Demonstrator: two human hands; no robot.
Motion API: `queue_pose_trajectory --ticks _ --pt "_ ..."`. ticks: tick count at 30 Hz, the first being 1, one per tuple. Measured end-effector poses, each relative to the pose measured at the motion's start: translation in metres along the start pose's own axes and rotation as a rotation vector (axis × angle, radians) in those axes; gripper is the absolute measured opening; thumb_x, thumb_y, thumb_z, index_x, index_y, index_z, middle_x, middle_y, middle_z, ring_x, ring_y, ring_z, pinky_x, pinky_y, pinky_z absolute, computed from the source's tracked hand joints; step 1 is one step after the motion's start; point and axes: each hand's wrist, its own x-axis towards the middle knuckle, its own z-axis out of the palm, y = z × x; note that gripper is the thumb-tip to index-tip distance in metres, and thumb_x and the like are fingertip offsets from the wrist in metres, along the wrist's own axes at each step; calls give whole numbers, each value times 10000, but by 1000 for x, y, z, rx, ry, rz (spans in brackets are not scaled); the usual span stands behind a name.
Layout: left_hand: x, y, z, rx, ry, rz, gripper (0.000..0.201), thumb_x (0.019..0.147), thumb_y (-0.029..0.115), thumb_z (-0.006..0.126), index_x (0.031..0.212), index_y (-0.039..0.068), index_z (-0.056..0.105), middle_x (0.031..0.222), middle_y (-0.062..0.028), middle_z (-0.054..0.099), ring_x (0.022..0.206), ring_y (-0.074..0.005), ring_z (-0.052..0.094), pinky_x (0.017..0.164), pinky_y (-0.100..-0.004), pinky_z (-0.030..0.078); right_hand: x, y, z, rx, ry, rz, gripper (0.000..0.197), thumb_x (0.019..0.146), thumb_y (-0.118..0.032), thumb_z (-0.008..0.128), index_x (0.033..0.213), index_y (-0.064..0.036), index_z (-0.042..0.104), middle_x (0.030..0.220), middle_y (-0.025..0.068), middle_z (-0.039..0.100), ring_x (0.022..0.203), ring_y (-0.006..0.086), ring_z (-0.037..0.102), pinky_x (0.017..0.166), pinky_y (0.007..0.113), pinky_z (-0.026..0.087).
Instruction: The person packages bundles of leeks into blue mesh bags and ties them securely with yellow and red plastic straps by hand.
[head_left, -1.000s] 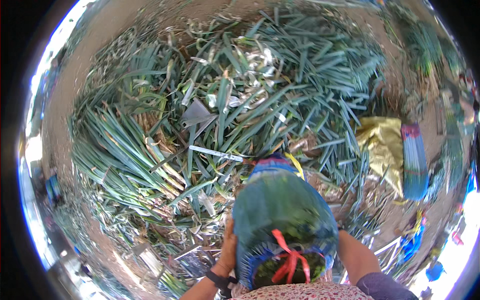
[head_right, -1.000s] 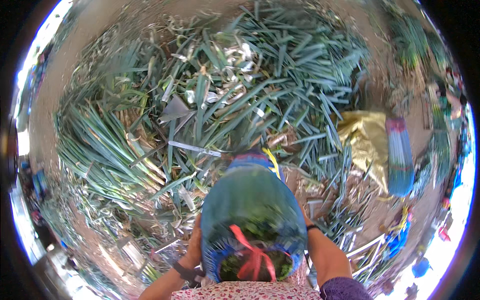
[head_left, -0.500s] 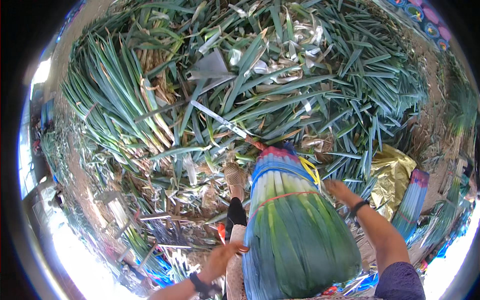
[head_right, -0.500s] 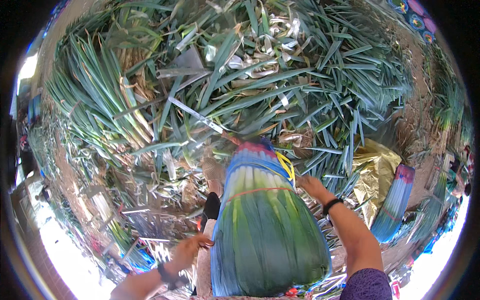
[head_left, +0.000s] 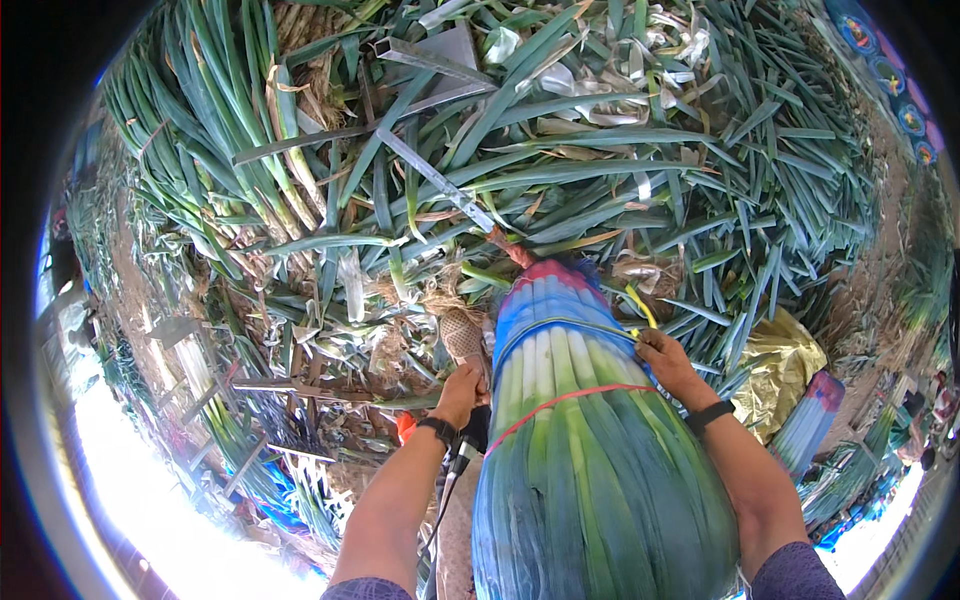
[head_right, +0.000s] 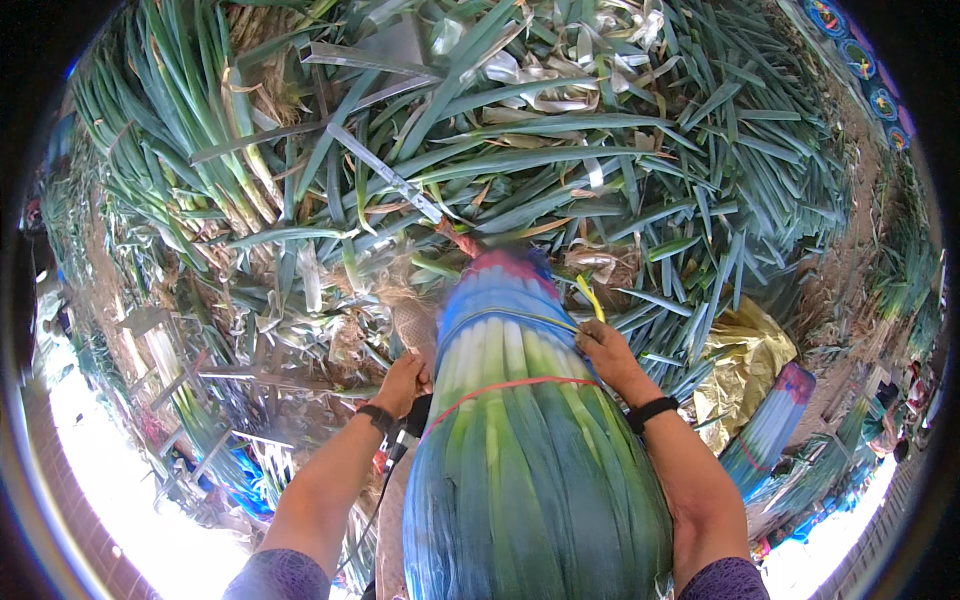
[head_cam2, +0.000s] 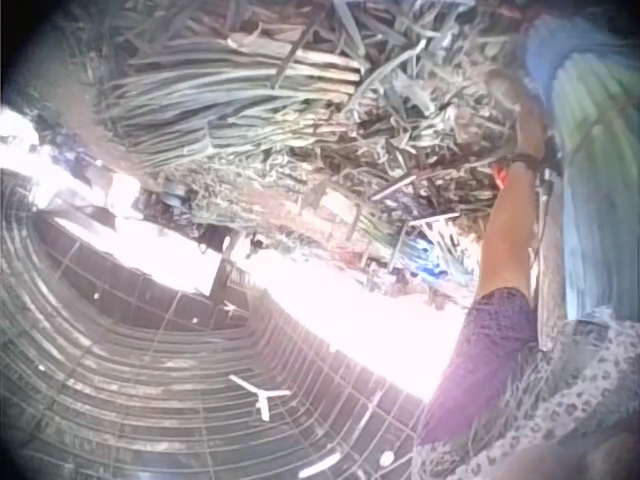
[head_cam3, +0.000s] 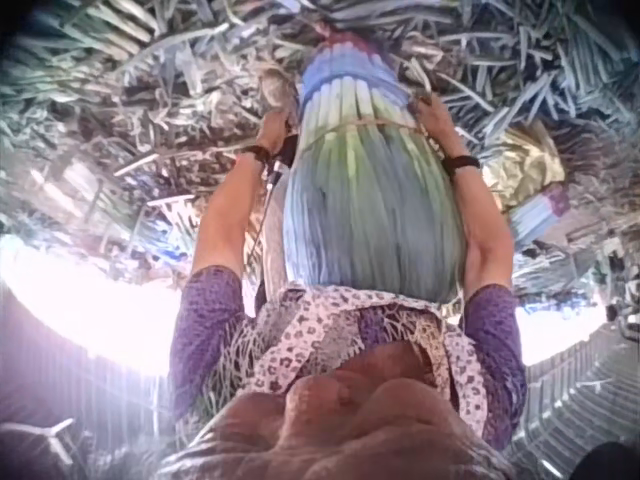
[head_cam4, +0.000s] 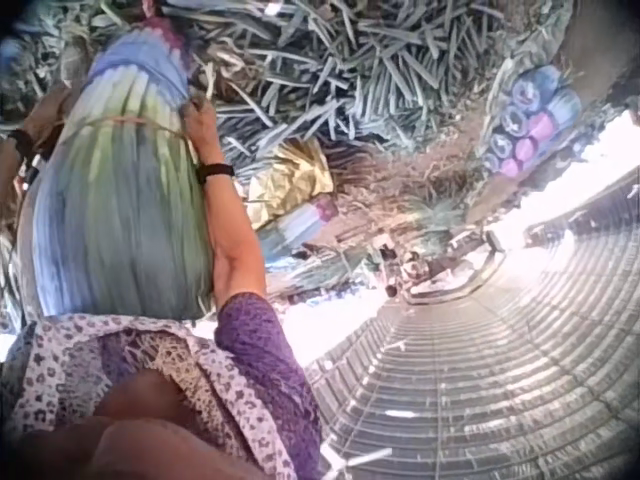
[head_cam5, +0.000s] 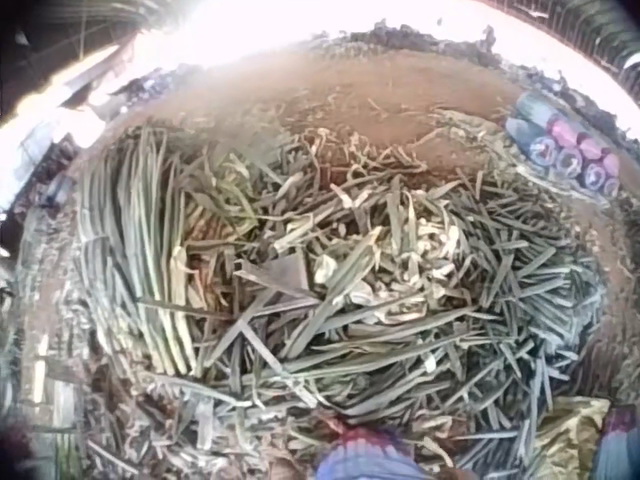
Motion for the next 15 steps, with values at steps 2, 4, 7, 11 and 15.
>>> queue_pose_trajectory --ticks 2,4,7,11,15 --pt "-34 33 8 -337 -205 -218 208 893 221 438 713 128 391 564 19 382 437 -90 346 469 -237 348 -10 -9 -8 52 -35 93 266 778 -157 567 936 57 553 789 59 580 721 131 519 687 261 431" --pt "-65 47 6 -214 -238 -201 166 878 208 464 747 117 416 559 22 376 442 -83 352 453 -249 341 -16 -30 -8 -1 -137 91 279 775 -167 573 942 55 558 790 65 589 724 131 527 686 261 434" --pt "-75 35 -10 2 -176 -109 98 843 168 520 854 73 498 590 11 443 477 -87 405 456 -258 358 -38 -83 -1 -210 -212 -17 311 755 -180 599 957 55 570 805 89 615 745 135 557 692 262 445" --pt "-35 -4 -15 348 -27 301 282 801 171 573 1024 1 541 782 -69 587 757 -181 545 687 -288 438 -56 -93 3 -140 -211 55 313 743 -161 618 971 48 570 848 102 624 767 153 572 718 274 453" --pt "-40 3 -24 299 81 41 196 833 174 531 897 -4 582 885 -87 577 868 -145 514 747 -301 409 -57 -98 15 -175 -198 -34 283 756 -158 605 964 32 578 844 102 622 767 165 577 717 279 453"
